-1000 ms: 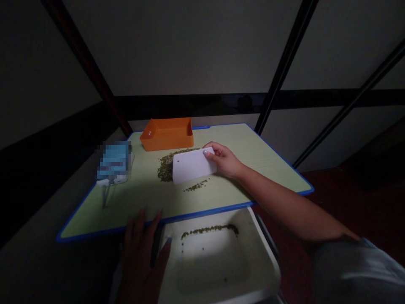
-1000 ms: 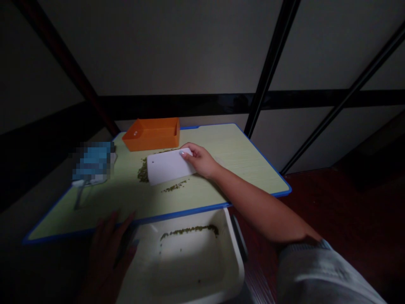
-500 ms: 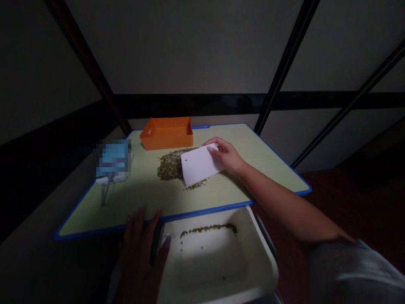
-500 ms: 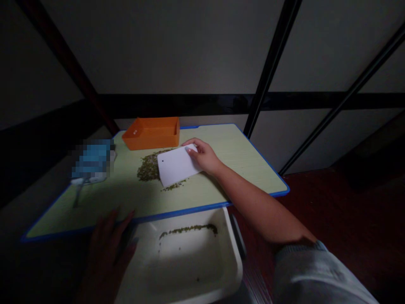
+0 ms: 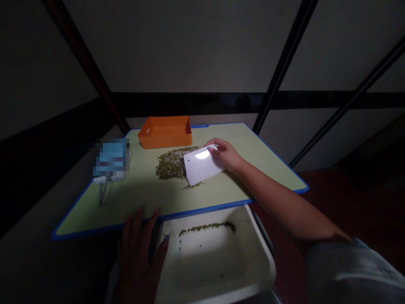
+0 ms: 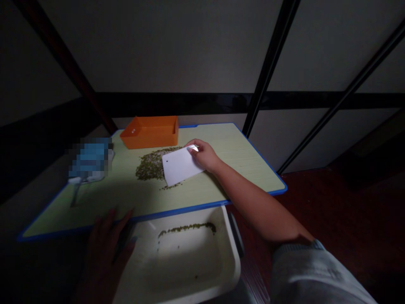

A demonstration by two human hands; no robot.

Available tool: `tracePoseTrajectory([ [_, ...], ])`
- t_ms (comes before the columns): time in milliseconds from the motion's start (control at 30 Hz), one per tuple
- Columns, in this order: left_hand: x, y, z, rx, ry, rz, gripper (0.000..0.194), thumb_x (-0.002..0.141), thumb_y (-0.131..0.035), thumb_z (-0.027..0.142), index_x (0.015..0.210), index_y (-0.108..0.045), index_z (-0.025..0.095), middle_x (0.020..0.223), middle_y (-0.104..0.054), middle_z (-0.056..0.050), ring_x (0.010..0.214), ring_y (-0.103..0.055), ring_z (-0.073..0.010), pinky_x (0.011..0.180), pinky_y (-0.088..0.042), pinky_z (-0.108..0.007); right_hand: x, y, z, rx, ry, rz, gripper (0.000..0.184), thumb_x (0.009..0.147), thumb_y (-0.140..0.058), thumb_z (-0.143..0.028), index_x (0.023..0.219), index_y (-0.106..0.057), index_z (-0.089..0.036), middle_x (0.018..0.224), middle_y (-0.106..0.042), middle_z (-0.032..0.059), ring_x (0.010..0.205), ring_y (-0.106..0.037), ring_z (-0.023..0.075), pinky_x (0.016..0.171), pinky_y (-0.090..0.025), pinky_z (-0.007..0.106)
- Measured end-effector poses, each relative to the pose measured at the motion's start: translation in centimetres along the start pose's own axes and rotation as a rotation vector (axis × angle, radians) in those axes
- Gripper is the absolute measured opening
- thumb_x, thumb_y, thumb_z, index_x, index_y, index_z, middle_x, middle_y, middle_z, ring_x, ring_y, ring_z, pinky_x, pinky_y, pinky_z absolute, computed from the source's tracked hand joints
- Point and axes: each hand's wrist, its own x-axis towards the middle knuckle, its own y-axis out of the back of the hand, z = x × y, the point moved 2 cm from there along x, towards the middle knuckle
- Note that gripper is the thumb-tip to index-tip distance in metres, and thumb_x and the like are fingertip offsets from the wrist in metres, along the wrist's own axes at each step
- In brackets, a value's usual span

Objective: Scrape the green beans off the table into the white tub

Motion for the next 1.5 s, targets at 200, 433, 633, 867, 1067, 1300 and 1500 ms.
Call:
tracePoseTrajectory([
  [200,0.2,0.0,-0.1,0.002,-0.002,-0.011,0.063,0.101,-0.028,0.059,0.146,-0.053,0.024,0.173,-0.029,-0.015,0.168,-0.005,-0.0298,0.135,-0.014,-0.073,0.0,0.1,0.1,-0.004,-0.038,0.032,0.033,0.075,-0.075,-0.047,0.093,-0.066,-0.020,0.072,-0.059,-0.0012,0.062,-0.047,0.0146,0.061,-0.037,0.028],
  [433,0.2,-0.2,-0.8,-0.018,0.005,-0.014,0.060,0.100,-0.032,0.060,0.146,-0.053,0.029,0.174,-0.030,-0.010,0.168,-0.006,-0.0273,0.136,-0.012,-0.069,0.1,0.1,-0.1,0.018,-0.037,0.056,0.023,0.077,-0.072,-0.039,0.090,-0.064,-0.022,0.072,-0.060,-0.0009,0.062,-0.048,0.0143,0.060,-0.037,0.028],
  [633,0.2,-0.2,-0.8,0.001,0.005,0.002,0.055,0.101,-0.032,0.056,0.146,-0.053,0.032,0.173,-0.032,-0.007,0.167,-0.008,-0.0253,0.136,-0.015,-0.068,0.0,0.5,-0.7,0.077,-0.023,0.082,0.019,0.081,-0.071,-0.036,0.093,-0.065,-0.023,0.073,-0.059,-0.0014,0.063,-0.047,0.0142,0.060,-0.036,0.029],
  [867,0.3,-0.3,-0.8,0.015,-0.018,0.012,0.055,0.101,-0.032,0.054,0.146,-0.054,0.031,0.173,-0.032,-0.008,0.167,-0.008,-0.0286,0.136,-0.015,-0.068,-0.1,0.7,-1.2,0.115,0.050,0.083,0.032,0.073,-0.077,-0.041,0.098,-0.073,-0.021,0.091,-0.069,0.0025,0.073,-0.053,0.0152,0.065,-0.039,0.030],
  [1067,0.2,-0.4,-1.1,0.008,-0.024,0.002,0.056,0.101,-0.032,0.054,0.146,-0.053,0.029,0.173,-0.031,-0.010,0.167,-0.007,-0.0287,0.137,-0.013,-0.067,-0.5,0.2,-1.1,0.132,-0.011,0.041,0.043,0.060,-0.089,-0.038,0.096,-0.074,-0.020,0.087,-0.070,0.0026,0.072,-0.057,0.0157,0.065,-0.042,0.031],
  [1300,0.0,-0.3,-0.8,0.017,0.000,0.002,0.053,0.101,-0.034,0.053,0.148,-0.050,0.033,0.174,-0.029,-0.007,0.167,-0.007,-0.0265,0.136,-0.016,-0.069,-1.0,1.9,-2.5,0.003,0.075,0.110,0.032,0.065,-0.085,-0.034,0.092,-0.074,-0.021,0.095,-0.073,0.0053,0.080,-0.061,0.0195,0.067,-0.044,0.032],
  [1500,0.0,-0.4,-0.5,0.022,-0.014,0.023,0.057,0.101,-0.031,0.054,0.147,-0.052,0.027,0.174,-0.029,-0.012,0.167,-0.008,-0.0288,0.135,-0.015,-0.071,-2.4,4.9,-3.5,-0.136,0.197,0.275,0.029,0.066,-0.085,-0.035,0.089,-0.075,-0.021,0.100,-0.074,0.0066,0.089,-0.063,0.0226,0.078,-0.047,0.037],
])
